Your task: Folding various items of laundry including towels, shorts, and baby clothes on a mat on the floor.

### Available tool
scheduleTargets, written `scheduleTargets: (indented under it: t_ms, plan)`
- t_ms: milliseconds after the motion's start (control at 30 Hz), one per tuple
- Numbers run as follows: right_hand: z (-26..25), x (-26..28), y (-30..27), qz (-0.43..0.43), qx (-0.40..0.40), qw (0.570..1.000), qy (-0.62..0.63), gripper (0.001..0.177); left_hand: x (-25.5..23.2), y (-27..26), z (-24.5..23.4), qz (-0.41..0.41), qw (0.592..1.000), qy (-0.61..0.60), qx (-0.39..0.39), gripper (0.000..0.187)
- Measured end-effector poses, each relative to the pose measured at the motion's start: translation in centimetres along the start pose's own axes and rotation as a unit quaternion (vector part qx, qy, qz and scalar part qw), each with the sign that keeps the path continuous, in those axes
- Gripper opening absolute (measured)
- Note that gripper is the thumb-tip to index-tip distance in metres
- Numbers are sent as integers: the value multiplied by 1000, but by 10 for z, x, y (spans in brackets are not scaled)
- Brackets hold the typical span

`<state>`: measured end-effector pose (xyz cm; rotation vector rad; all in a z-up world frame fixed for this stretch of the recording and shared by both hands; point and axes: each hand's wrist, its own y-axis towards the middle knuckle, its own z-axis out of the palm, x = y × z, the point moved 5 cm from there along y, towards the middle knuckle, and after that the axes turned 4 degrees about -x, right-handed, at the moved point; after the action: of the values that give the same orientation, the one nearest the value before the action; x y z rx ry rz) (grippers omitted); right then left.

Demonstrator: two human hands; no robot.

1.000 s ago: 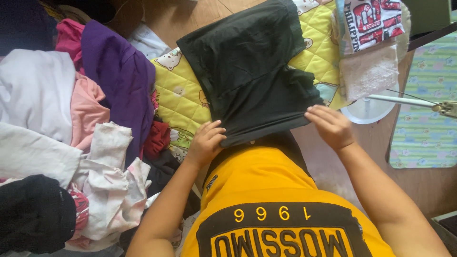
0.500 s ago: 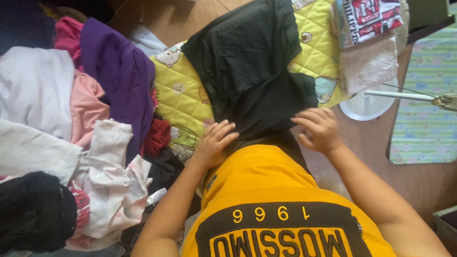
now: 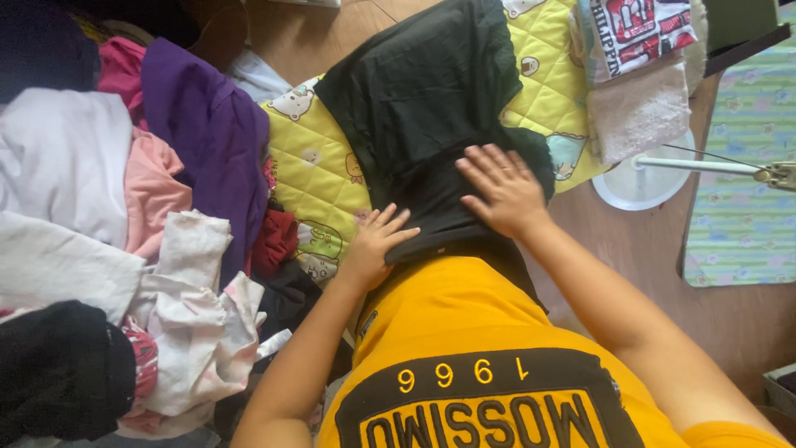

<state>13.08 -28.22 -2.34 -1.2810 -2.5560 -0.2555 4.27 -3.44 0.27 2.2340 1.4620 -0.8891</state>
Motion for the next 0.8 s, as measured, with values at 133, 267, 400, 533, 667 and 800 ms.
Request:
scheduleTargets:
  t_ms: [133, 267, 400, 533, 667, 800]
  plan:
    - [-26, -9, -5, 39, -1, 999, 11, 64, 0, 4, -11, -56, 994, -85, -29, 38]
    - [-55, 33, 5, -61, -54, 987, 135, 77, -7, 13, -24, -63, 988, -121, -68, 29]
    - [-21, 42, 0, -44, 16, 994, 96, 64, -15, 18, -36, -76, 984, -134, -89, 27]
    - [-36, 8, -7, -24, -57, 994, 90, 52, -28, 14, -53, -99, 980, -155, -79, 28]
    - [-63, -41, -12, 116, 30, 986, 116, 39, -36, 4, -57, -206, 961, -186, -5, 25]
    - [-66, -73, -33, 214, 314, 915, 132, 37, -13, -30, -14, -322, 899, -272, 117, 27]
